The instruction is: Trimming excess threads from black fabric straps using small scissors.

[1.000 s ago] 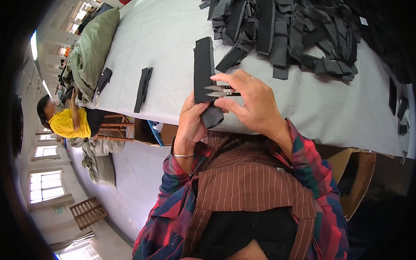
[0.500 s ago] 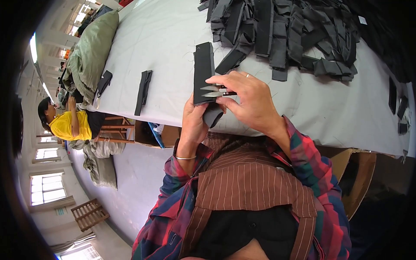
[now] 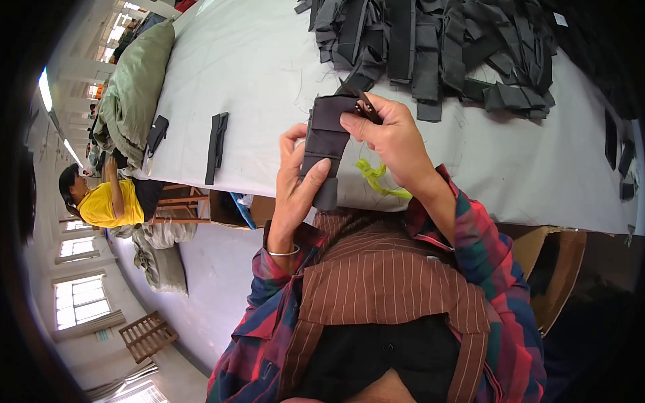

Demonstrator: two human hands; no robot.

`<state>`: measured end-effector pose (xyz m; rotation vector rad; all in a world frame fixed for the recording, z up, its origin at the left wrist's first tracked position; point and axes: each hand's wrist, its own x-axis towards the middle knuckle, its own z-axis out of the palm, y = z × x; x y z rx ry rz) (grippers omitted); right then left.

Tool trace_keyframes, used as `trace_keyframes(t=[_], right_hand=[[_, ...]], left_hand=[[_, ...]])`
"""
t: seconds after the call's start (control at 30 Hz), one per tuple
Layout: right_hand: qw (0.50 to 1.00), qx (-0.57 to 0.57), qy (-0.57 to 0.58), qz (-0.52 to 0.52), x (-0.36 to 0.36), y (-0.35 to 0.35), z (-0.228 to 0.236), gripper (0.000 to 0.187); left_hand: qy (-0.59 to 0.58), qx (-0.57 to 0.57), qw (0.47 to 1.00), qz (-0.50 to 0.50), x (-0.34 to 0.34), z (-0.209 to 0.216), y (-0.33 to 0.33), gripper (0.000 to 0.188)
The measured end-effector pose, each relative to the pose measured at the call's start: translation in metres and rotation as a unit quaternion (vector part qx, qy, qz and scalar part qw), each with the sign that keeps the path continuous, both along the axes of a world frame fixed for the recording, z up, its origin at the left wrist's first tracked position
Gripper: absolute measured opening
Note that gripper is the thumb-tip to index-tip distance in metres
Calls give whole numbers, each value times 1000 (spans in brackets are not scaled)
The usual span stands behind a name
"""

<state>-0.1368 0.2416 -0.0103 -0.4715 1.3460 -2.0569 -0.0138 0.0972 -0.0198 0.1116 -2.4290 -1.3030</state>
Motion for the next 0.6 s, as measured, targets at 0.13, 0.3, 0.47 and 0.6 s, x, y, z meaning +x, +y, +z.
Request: trace_keyframes(t=[0.13, 0.3, 0.47, 0.6], right_hand=[[992, -61, -90, 60, -8, 1, -1, 10], [999, -14, 7, 33, -6, -8, 1, 12], [971, 69, 222, -64, -6, -9, -6, 11], [911, 111, 386, -90, -1, 4, 3, 21]], left_hand=[[52, -21, 998, -7, -1, 15, -2, 30], [-32, 240, 969, -37, 5, 20, 2, 22], [-27, 272, 962, 28, 5, 3, 0, 18], [-29, 317, 946, 62, 7, -4, -7, 18]])
